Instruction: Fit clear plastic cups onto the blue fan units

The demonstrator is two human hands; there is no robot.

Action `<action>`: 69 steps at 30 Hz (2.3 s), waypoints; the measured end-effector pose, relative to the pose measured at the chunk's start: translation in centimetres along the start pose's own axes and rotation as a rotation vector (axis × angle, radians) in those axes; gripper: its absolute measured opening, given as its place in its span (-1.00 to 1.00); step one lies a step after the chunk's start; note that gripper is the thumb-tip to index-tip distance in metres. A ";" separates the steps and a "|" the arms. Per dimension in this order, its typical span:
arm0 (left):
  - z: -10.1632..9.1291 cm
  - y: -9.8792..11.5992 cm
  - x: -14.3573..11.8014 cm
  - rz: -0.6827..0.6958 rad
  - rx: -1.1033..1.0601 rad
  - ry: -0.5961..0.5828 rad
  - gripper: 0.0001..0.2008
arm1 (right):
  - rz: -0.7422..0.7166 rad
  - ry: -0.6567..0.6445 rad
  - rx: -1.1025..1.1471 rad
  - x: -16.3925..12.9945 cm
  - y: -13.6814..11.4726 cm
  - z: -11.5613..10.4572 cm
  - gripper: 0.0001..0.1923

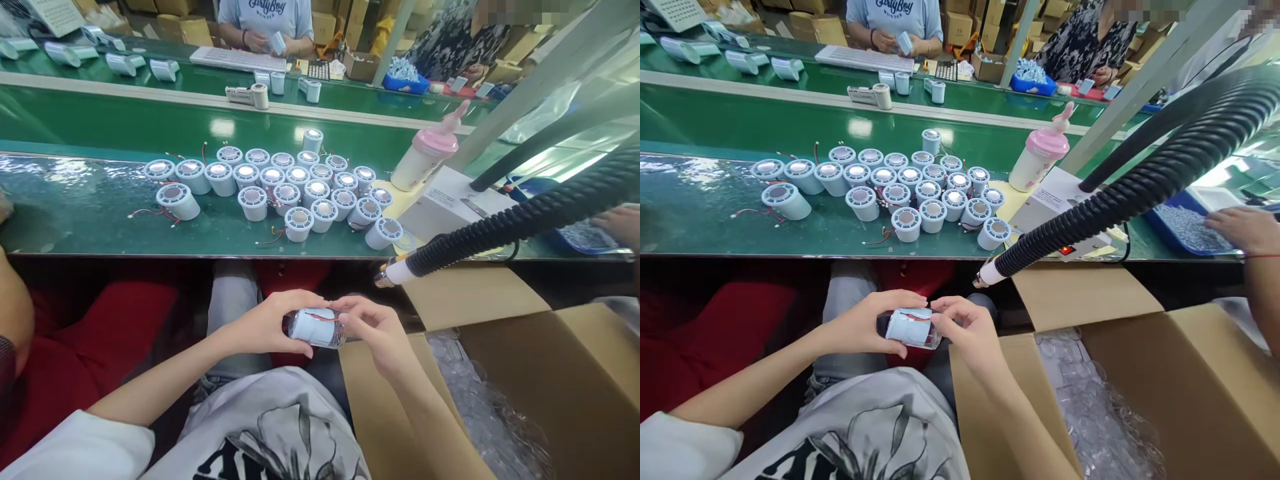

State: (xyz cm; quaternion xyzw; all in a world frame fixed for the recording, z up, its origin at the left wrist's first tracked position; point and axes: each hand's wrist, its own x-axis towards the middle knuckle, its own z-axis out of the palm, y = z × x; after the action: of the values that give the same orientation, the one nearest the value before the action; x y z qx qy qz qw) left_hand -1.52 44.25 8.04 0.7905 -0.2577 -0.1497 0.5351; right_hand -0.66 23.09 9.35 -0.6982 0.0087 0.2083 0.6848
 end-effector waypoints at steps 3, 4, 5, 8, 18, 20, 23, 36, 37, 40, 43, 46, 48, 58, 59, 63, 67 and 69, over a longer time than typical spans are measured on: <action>0.2 0.7 -0.1 -0.084 -0.182 0.001 -0.38 | 0.020 -0.024 0.134 -0.1 0.4 -0.4 -0.66; 0.4 0.8 -0.2 -0.126 -0.268 0.012 -0.40 | -0.025 -0.055 0.135 -0.2 0.5 -0.5 -0.69; 0.5 0.9 -0.3 -0.165 -0.363 0.028 -0.41 | -0.095 -0.093 0.094 -0.4 0.6 -0.5 -0.74; 0.7 0.9 -0.7 -0.223 -0.619 0.051 -0.42 | -0.377 -0.172 -0.248 -1.0 0.6 -0.7 -0.61; -0.3 2.1 -1.1 -0.107 -0.391 -0.022 -0.28 | -0.443 -0.224 -0.374 -2.0 0.7 -1.4 -0.49; -0.3 2.2 -1.1 -0.068 -0.350 -0.027 -0.27 | -0.376 -0.244 -0.306 -2.1 0.5 -1.4 -0.49; -0.4 2.1 -1.1 -0.011 -0.273 -0.026 -0.26 | -0.305 -0.261 -0.220 -2.1 0.1 -1.3 -0.50; -0.6 1.5 -1.2 0.074 -0.102 -0.025 -0.23 | 0.020 -0.321 0.060 -1.9 -0.3 -1.0 -0.53; -0.7 1.5 -1.2 0.075 -0.095 -0.026 -0.23 | 0.043 -0.321 0.082 -1.9 -0.3 -0.9 -0.54; -0.7 1.5 -1.2 0.073 -0.079 -0.028 -0.24 | 0.093 -0.316 0.160 -1.7 -0.2 -0.7 -0.54; -0.8 1.6 -1.2 0.072 -0.076 -0.035 -0.25 | 0.131 -0.310 0.221 -1.5 -0.1 -0.4 -0.54; -0.8 1.6 -1.2 0.074 -0.082 -0.033 -0.26 | 0.174 -0.299 0.235 -1.5 0.1 -0.2 -0.55; -0.7 1.7 -1.2 0.074 -0.090 -0.033 -0.27 | 0.209 -0.288 0.232 -1.4 0.3 -0.1 -0.54; -0.4 1.9 -1.1 -0.038 -0.354 -0.059 -0.27 | 0.422 -0.350 0.361 -1.1 0.4 1.0 -0.43; -0.3 1.7 -1.0 -0.079 -0.428 -0.062 -0.25 | 0.440 -0.355 0.394 -1.0 0.6 1.0 -0.45; 0.5 -0.1 1.3 -0.133 -0.675 -0.045 -0.23 | 0.482 -0.245 0.542 -0.2 2.3 0.5 -0.47; 2.0 -2.5 6.0 -0.188 -0.759 -0.058 -0.27 | 0.423 -0.078 0.749 1.2 4.8 -0.9 -0.42; 2.7 -3.4 8.4 -0.212 -0.743 -0.075 -0.26 | 0.402 -0.018 0.826 1.9 5.8 -1.8 -0.41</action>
State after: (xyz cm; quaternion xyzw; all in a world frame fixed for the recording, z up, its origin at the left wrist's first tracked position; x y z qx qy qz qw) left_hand 4.83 38.42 4.23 0.5589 -0.1221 -0.3165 0.7567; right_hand -0.13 21.51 3.25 -0.3494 0.2204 0.3220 0.8518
